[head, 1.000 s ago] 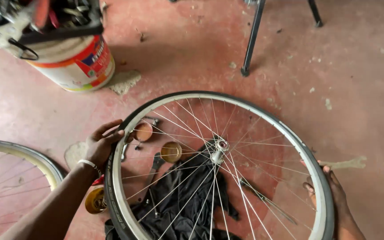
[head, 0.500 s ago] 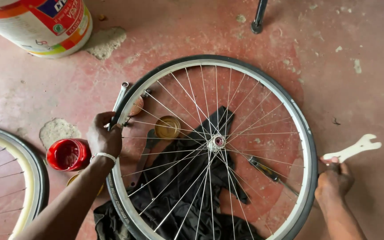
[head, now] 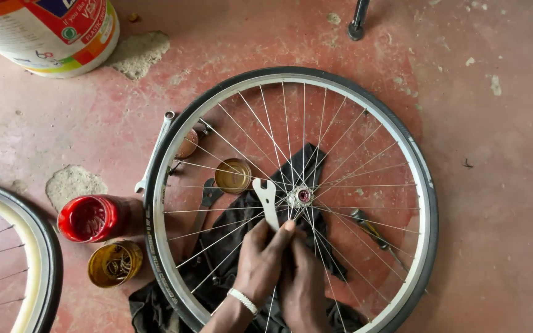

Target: Applying grease to a bicycle wheel hub and cleaning it using a cloth and a small brush.

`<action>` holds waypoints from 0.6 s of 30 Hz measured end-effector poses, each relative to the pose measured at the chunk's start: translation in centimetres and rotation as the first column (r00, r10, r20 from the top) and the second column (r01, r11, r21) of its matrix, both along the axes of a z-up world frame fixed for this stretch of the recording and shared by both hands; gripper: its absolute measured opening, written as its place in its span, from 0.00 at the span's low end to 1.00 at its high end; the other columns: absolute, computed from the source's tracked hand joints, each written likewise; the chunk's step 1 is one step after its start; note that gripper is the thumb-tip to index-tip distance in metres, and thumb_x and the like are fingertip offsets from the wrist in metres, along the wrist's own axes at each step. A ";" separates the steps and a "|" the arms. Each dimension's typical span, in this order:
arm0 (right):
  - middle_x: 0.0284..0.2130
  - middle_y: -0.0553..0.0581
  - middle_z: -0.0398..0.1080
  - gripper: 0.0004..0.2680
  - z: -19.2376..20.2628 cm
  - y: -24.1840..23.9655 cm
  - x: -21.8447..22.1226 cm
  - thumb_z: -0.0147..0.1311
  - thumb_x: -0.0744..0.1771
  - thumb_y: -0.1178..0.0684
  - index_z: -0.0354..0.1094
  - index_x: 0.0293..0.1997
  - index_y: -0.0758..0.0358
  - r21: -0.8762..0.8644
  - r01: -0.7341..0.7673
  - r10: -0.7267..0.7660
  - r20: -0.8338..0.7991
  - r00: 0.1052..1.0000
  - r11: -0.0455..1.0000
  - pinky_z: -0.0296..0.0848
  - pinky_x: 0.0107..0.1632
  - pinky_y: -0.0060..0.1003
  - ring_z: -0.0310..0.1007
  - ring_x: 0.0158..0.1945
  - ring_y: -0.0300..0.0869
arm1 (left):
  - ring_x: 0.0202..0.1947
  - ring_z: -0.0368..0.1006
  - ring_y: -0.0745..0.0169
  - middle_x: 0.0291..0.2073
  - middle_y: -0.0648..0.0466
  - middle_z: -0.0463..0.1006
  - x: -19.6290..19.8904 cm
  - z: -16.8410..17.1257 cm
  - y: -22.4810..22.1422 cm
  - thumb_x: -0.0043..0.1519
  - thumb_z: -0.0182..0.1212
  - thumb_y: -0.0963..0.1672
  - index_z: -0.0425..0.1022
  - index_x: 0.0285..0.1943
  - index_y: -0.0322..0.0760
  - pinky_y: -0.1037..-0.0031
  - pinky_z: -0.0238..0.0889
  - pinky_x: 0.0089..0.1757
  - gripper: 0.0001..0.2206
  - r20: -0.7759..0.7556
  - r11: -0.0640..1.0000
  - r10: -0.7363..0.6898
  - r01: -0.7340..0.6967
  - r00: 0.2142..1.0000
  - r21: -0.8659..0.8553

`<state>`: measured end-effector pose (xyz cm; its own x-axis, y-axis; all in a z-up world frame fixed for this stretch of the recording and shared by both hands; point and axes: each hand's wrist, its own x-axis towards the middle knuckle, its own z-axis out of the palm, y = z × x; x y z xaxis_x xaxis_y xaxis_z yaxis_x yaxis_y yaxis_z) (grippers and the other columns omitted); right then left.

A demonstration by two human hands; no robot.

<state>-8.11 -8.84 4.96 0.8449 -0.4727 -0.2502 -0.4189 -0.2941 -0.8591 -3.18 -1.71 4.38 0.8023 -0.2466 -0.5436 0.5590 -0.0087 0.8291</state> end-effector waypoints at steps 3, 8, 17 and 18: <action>0.31 0.50 0.78 0.09 -0.9 -1.2 -0.9 0.47 0.63 0.45 0.71 0.37 0.52 0.033 -0.053 0.061 -0.345 0.937 0.998 0.68 0.39 0.32 0.75 0.35 0.38 | 0.22 0.72 0.62 0.26 0.48 0.78 -0.8 -2.5 0.9 0.56 0.56 0.47 0.75 0.35 0.29 0.77 0.65 0.27 0.13 -0.097 0.987 0.149 -0.154 0.984 -0.050; 0.37 0.55 0.72 0.10 -2.7 -5.4 -1.9 0.56 0.60 0.61 0.70 0.43 0.60 0.271 0.246 -0.115 -0.423 0.899 0.931 0.67 0.32 0.32 0.68 0.24 0.41 | 0.25 0.67 0.63 0.25 0.48 0.75 -0.5 -2.0 2.6 0.61 0.53 0.44 0.75 0.36 0.28 0.78 0.58 0.29 0.11 -0.167 0.939 0.339 -0.343 0.926 0.008; 0.25 0.66 0.73 0.08 0.1 -6.5 2.3 0.46 0.66 0.59 0.71 0.44 0.71 0.364 0.286 -0.214 -0.226 0.950 0.886 0.64 0.18 0.32 0.70 0.21 0.44 | 0.25 0.73 0.66 0.23 0.52 0.80 -1.4 -2.4 2.9 0.58 0.53 0.48 0.78 0.35 0.35 0.77 0.67 0.33 0.14 -0.141 0.922 0.219 -0.158 0.965 0.353; 0.27 0.65 0.73 0.09 0.2 -6.5 2.7 0.43 0.67 0.59 0.69 0.45 0.69 0.355 0.300 -0.214 -0.262 0.941 0.885 0.60 0.19 0.30 0.68 0.21 0.42 | 0.26 0.74 0.67 0.22 0.53 0.80 -1.6 -2.7 3.0 0.58 0.53 0.49 0.78 0.34 0.35 0.78 0.68 0.34 0.14 -0.136 0.924 0.195 -0.135 0.971 0.358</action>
